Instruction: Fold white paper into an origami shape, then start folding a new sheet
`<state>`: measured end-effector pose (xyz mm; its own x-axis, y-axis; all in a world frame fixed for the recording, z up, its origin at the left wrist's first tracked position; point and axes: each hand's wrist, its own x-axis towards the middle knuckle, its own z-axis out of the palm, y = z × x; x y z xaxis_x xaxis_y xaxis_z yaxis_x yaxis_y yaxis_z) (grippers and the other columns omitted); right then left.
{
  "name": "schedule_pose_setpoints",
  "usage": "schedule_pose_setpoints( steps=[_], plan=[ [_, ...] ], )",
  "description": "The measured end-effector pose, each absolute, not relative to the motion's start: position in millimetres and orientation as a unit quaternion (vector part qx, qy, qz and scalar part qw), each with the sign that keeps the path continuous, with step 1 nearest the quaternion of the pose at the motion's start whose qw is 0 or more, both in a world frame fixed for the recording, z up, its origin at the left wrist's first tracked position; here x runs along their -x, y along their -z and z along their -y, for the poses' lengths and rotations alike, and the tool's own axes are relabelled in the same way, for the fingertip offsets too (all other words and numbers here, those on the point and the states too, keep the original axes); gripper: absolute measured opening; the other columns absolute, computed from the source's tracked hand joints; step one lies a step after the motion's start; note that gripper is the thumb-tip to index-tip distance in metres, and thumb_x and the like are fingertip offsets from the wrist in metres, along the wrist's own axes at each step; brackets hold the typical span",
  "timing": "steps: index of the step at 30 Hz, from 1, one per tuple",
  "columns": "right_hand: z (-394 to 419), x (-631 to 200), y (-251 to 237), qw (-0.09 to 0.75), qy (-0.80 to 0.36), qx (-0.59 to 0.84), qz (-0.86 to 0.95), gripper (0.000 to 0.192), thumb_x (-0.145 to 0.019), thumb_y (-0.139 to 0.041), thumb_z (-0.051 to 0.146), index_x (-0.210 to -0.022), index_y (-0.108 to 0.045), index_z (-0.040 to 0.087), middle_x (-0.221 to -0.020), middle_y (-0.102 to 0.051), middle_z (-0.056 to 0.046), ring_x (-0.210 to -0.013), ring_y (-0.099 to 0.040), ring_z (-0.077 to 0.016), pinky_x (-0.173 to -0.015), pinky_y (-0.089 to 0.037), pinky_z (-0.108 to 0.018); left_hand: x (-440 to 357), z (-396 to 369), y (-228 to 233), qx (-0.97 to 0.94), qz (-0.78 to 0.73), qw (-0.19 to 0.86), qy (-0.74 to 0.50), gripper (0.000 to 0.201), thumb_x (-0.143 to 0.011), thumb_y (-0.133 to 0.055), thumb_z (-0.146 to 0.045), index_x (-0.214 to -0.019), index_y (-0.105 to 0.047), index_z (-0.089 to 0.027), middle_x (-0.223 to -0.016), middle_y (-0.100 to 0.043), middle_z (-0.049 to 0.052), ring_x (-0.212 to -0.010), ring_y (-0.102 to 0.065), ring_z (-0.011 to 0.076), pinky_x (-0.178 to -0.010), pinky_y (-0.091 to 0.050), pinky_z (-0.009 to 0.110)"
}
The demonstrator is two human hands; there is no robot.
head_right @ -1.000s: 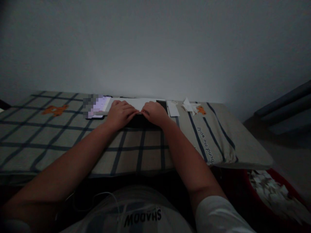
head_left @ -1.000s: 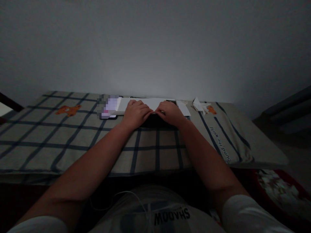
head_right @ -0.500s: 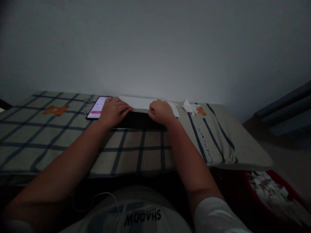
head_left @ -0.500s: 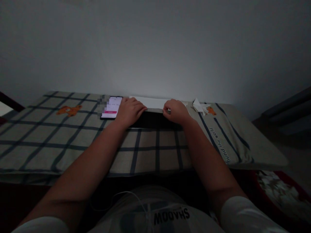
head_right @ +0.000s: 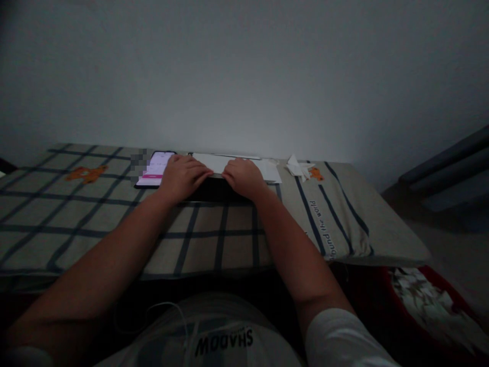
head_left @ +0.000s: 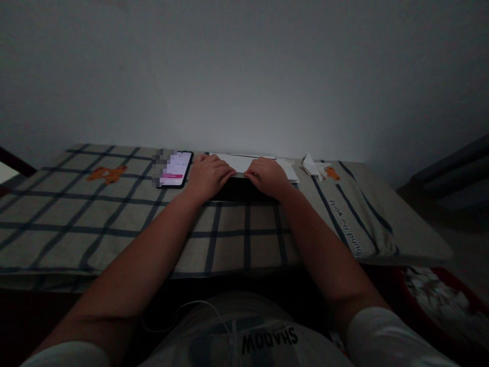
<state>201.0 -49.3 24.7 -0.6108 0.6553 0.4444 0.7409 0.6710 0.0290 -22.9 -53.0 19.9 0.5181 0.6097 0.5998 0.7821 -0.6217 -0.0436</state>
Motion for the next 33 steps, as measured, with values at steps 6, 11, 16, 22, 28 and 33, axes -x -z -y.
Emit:
schedule_pose_setpoints(
  steps=[6, 11, 16, 22, 28, 33],
  plan=[
    [46.2, -216.3, -25.6, 0.239, 0.082, 0.418, 0.873, 0.021, -0.096, -0.051, 0.03, -0.083, -0.064, 0.019, -0.091, -0.067, -0.009, -0.086, -0.051, -0.0223, -0.076, -0.033, -0.035, 39.9, 45.8, -22.9, 0.832, 0.436, 0.158, 0.304, 0.029, -0.096, -0.051, -0.042, -0.094, -0.076, -0.029, -0.097, -0.077, 0.006, -0.097, -0.061, 0.0295, -0.087, -0.037, 0.051],
    [43.1, -222.7, -25.0, 0.255, 0.069, 0.432, 0.862, 0.02, -0.094, -0.052, 0.03, -0.08, -0.061, 0.02, -0.089, -0.066, -0.008, -0.085, -0.051, -0.0223, -0.076, -0.033, -0.036, 49.4, 39.6, -22.9, 0.812, 0.448, 0.173, 0.332, 0.029, -0.096, -0.05, -0.044, -0.097, -0.075, -0.029, -0.097, -0.077, 0.006, -0.097, -0.061, 0.0302, -0.088, -0.037, 0.052],
    [43.5, -223.5, -25.4, 0.255, 0.057, 0.436, 0.861, 0.019, -0.093, -0.052, 0.031, -0.078, -0.058, 0.021, -0.088, -0.065, -0.008, -0.085, -0.051, -0.0222, -0.075, -0.034, -0.035, 56.0, 36.0, -22.8, 0.804, 0.449, 0.174, 0.349, 0.028, -0.095, -0.051, -0.046, -0.097, -0.075, -0.03, -0.097, -0.077, 0.006, -0.096, -0.061, 0.0298, -0.087, -0.037, 0.051],
    [43.2, -224.2, -25.5, 0.274, 0.042, 0.432, 0.858, 0.019, -0.092, -0.052, 0.03, -0.076, -0.056, 0.02, -0.085, -0.063, -0.007, -0.083, -0.05, -0.0209, -0.075, -0.034, -0.034, 62.2, 36.2, -25.9, 0.781, 0.472, 0.168, 0.371, 0.03, -0.096, -0.048, -0.046, -0.096, -0.073, -0.03, -0.099, -0.076, 0.007, -0.098, -0.061, 0.0306, -0.087, -0.036, 0.051],
    [42.3, -224.6, -24.2, 0.288, 0.022, 0.427, 0.857, 0.018, -0.089, -0.053, 0.03, -0.075, -0.057, 0.02, -0.082, -0.062, -0.007, -0.08, -0.05, -0.02, -0.075, -0.035, -0.033, 57.0, 36.2, -22.0, 0.763, 0.469, 0.168, 0.411, 0.028, -0.095, -0.049, -0.044, -0.09, -0.068, -0.025, -0.097, -0.074, 0.007, -0.097, -0.062, 0.0281, -0.085, -0.041, 0.046],
    [46.1, -220.1, -24.0, 0.276, 0.015, 0.419, 0.865, 0.017, -0.088, -0.053, 0.029, -0.078, -0.062, 0.019, -0.085, -0.065, -0.007, -0.083, -0.053, -0.0206, -0.078, -0.037, -0.033, 45.5, 39.8, -21.2, 0.754, 0.438, 0.142, 0.468, 0.029, -0.098, -0.045, -0.045, -0.087, -0.062, -0.023, -0.092, -0.07, 0.004, -0.091, -0.061, 0.0212, -0.087, -0.045, 0.041]
  ],
)
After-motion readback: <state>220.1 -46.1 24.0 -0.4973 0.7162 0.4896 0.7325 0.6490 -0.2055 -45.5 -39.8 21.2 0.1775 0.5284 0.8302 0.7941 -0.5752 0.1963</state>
